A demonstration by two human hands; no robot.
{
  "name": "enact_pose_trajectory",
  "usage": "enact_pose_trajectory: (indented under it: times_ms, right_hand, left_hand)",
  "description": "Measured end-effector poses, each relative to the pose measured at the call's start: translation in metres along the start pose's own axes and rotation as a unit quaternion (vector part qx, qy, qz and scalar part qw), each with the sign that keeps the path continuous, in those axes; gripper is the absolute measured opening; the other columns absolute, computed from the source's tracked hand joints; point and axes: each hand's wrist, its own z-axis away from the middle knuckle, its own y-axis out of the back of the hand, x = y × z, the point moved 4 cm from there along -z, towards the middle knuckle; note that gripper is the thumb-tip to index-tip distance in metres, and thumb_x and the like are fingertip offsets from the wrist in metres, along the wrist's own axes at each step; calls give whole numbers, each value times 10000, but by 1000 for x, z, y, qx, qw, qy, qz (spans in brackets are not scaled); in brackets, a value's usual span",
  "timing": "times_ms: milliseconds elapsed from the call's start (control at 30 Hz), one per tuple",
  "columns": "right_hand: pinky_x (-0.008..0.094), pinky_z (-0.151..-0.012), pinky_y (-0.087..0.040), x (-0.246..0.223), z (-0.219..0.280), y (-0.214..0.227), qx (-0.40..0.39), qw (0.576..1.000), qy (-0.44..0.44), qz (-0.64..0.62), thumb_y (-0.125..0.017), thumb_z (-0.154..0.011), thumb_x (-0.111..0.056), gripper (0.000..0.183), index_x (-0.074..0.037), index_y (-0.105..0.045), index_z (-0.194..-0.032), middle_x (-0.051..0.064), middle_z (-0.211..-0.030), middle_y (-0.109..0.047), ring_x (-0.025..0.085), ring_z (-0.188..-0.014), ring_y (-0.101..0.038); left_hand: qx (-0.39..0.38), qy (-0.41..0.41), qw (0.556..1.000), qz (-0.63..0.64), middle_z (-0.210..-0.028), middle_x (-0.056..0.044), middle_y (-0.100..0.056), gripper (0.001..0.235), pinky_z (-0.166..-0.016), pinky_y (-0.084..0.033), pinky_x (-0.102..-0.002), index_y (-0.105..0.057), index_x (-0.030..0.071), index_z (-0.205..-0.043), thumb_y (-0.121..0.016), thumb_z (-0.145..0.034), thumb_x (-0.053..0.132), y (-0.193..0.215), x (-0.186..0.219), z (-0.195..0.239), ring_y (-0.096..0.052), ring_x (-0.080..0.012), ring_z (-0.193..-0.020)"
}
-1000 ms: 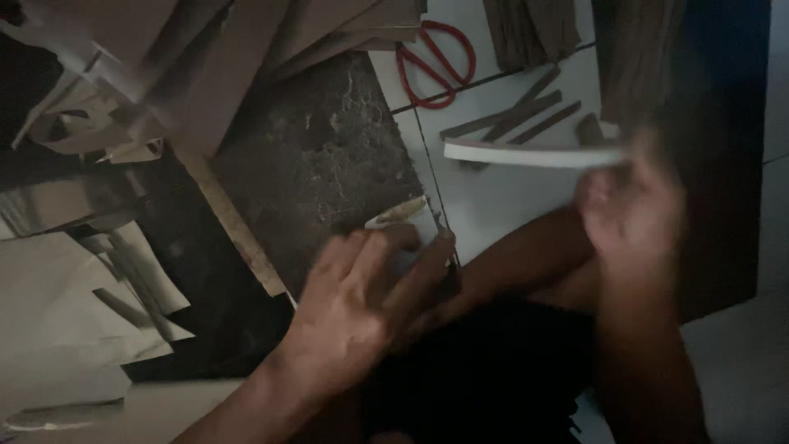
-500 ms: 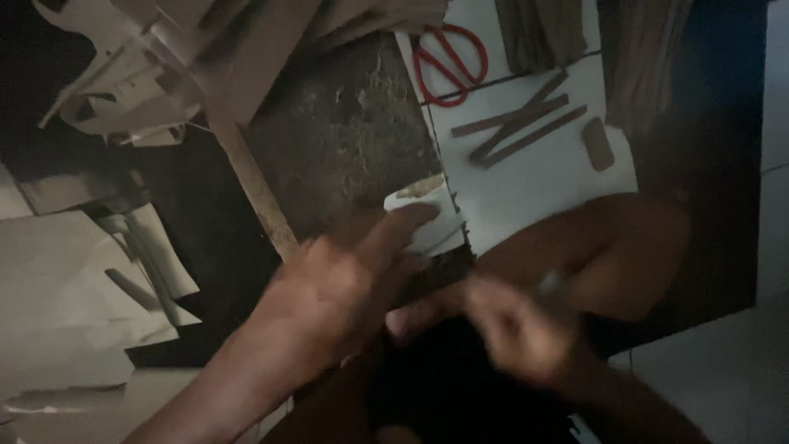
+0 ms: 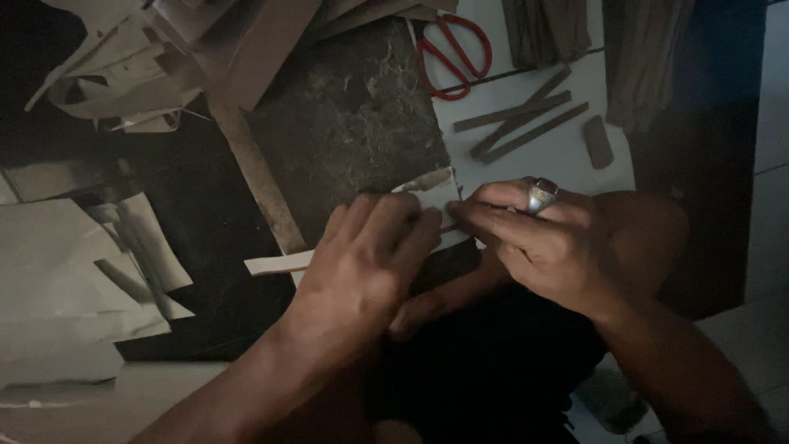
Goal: The person is sitting on the floor and applying glue to the edge of a small white paper piece using a small brush. They then press the glued edge onto a larger piece of paper or cardboard. The person repeats this process with multiple small paper pieces.
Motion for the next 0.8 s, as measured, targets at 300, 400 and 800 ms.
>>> enact_pose_trajectory:
  times_ms: [300,400,800]
  right_hand:
    - [286,-727,-588,1,4,-4,7,992,83,94,-764,-891,-11,160,-48,-781,-1045,41,-986,-712,168,-862,-698]
    - [301,-701,-569,3,10,-6,19,983,122,135,-784,-910,-80,127,-67,-790,-1036,12,-936,-693,167,-828,-681]
    - [240,-655,-481,38,31,-44,101,911,-288,-278,-509,-1118,-95,125,-39,-616,-1086,15,-850,-589,71,-746,-534]
  left_hand:
    - [18,-26,999,-1,-1227,-120,-629,382,-884,-520,-416,-721,32,-1211,-708,-830,60,-6,-4,4,-623,-284,-1136]
    - [-8,-38,999,-31,-1182,-118,-618,352,-859,-519,-410,-718,38,-1206,-699,-856,73,-6,-4,2,-617,-268,-1092]
    - [8,-49,998,-50,-1097,-141,-605,460,-851,-546,-414,-689,-1,-1115,-810,-884,378,-18,8,-21,-631,-271,-1011]
